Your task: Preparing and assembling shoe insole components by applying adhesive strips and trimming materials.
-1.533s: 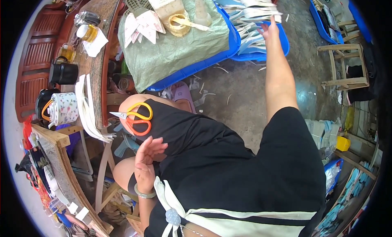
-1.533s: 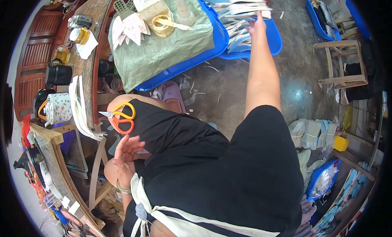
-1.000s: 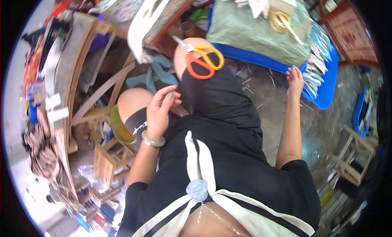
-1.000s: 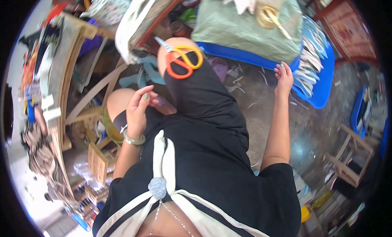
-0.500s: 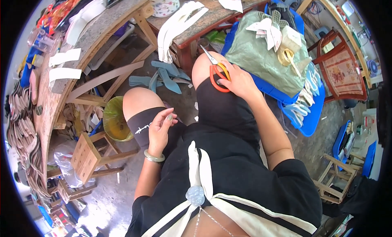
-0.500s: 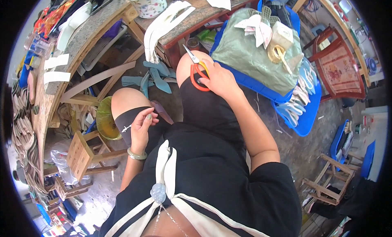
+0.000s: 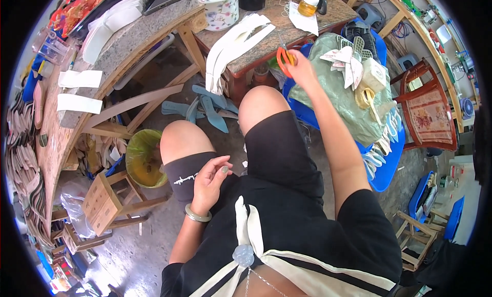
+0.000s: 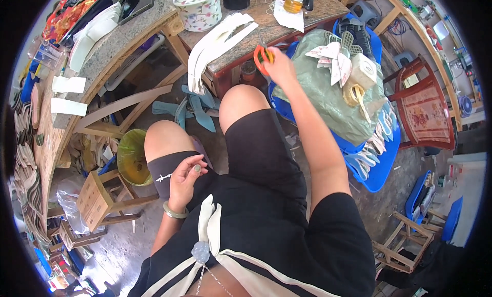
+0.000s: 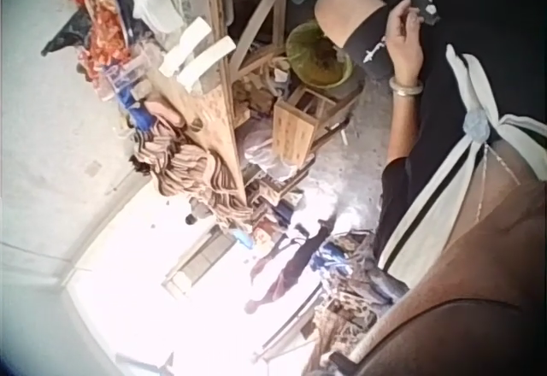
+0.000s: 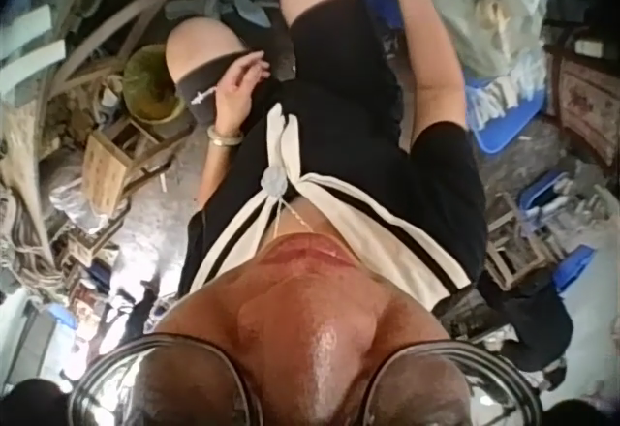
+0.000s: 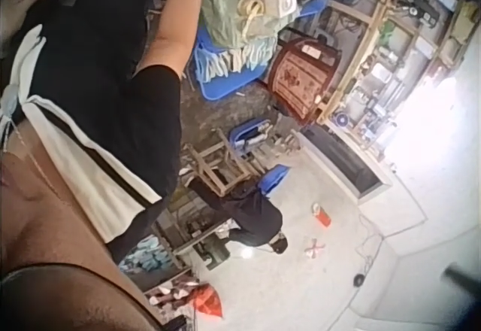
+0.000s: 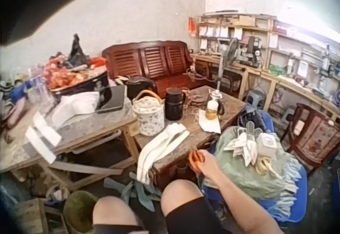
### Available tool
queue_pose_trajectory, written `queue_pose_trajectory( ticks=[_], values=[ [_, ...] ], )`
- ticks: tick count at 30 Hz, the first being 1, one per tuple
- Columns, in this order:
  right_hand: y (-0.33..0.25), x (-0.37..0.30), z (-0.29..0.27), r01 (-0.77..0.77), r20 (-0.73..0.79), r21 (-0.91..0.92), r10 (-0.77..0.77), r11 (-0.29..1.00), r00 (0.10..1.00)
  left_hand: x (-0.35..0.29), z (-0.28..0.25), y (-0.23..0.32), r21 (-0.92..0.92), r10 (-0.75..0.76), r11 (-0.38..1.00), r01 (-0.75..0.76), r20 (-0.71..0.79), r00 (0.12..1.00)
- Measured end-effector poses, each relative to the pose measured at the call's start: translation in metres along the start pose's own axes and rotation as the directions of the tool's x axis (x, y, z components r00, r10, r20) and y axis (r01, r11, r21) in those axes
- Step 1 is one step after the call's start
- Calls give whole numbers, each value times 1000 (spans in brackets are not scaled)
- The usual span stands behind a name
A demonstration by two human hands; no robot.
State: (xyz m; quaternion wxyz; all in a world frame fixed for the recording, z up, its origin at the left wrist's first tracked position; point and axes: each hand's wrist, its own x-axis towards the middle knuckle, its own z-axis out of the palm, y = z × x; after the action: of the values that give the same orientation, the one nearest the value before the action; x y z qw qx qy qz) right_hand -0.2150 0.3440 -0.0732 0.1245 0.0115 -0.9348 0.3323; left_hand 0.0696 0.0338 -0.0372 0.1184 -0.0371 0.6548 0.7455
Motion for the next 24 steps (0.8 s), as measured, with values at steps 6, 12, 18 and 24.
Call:
queue_pose_trajectory(
  ticks=[6, 12, 18, 24],
  values=[
    [0, 110, 14, -57, 26, -395, 73, 917, 997, 13, -7, -1, 162, 52, 985, -53, 9, 999],
    [-45, 115, 26, 238, 178, -396, -180, 887, 967, 19, -14, -11, 92, 19, 996, -8, -116, 993],
    [-45, 100, 55, 687, 426, -177, -574, 705, 699, 29, -14, -14, 195, -34, 980, 32, 10, 999],
    [-38, 70, 53, 681, 391, -267, -569, 682, 723, 32, -2, -14, 21, -82, 996, 83, -44, 996]
  ],
)
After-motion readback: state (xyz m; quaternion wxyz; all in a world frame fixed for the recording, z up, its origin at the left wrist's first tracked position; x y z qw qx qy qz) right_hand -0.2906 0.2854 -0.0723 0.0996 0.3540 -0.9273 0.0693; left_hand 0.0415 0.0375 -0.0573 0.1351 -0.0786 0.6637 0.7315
